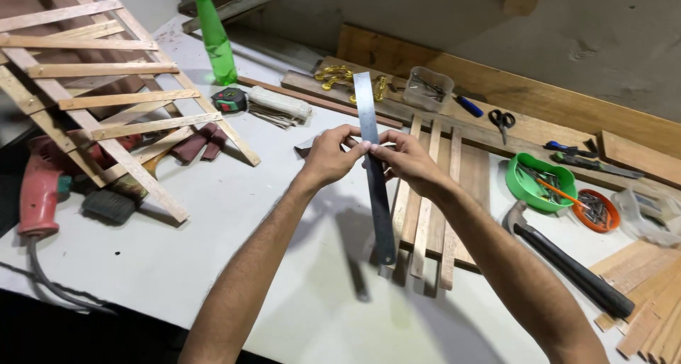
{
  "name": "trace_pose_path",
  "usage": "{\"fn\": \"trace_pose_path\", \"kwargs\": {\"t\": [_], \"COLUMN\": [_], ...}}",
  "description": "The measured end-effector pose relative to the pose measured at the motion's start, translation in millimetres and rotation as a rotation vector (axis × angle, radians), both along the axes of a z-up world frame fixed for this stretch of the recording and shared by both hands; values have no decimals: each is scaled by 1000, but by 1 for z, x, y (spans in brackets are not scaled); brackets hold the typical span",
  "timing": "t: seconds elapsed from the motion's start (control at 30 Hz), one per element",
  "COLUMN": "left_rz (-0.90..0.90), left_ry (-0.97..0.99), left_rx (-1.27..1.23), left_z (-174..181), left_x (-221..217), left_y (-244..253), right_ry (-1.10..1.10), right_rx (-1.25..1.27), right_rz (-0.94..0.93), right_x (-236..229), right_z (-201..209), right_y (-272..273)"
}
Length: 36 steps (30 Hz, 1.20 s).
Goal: Measure, sand, and nail wooden slats together to build a structure.
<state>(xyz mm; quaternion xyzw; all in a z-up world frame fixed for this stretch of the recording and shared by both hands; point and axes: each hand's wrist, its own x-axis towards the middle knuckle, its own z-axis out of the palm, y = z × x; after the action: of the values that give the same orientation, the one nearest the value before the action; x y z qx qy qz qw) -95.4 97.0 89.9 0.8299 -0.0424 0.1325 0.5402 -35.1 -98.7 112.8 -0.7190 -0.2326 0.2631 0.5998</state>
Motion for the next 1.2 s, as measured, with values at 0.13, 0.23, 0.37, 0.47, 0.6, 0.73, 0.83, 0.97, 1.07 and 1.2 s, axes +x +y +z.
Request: {"fn": "trace_pose_path", "kwargs": {"t": [0.13,0.23,0.37,0.47,0.6,0.73,0.83,0.97,1.07,1.2], "left_rz": [138,168,304,392,450,491,487,509,500,471], "left_ry": [-21,29,95,146,51,97,179,69,35,-14], "left_rx": [-43,-205,-186,-126,47,88,171,237,250,284], "left_z": [-22,-36,-49,-67,-99,-86,-76,-64,-56,-40], "left_x": [-8,-14,-21,-18,-5,-8,-12,-13,-13,-15], "left_y": [51,88,124,141,155,153,151,141,130,103], "right_ry": [40,80,104,54,-103,-241,-404,-480,-485,-472], "right_rx": [28,51,60,22,-163,-255,-304,-290,-258,-198], "right_rz": [51,90,142,145,58,35,36,46,54,47], "right_x": [2,4,18,22,12,6,-1,-8,-10,-8], "right_z": [-20,-36,-71,-92,-87,-78,-72,-60,-44,-26], "right_y": [65,109,153,172,185,188,185,171,155,120]}}
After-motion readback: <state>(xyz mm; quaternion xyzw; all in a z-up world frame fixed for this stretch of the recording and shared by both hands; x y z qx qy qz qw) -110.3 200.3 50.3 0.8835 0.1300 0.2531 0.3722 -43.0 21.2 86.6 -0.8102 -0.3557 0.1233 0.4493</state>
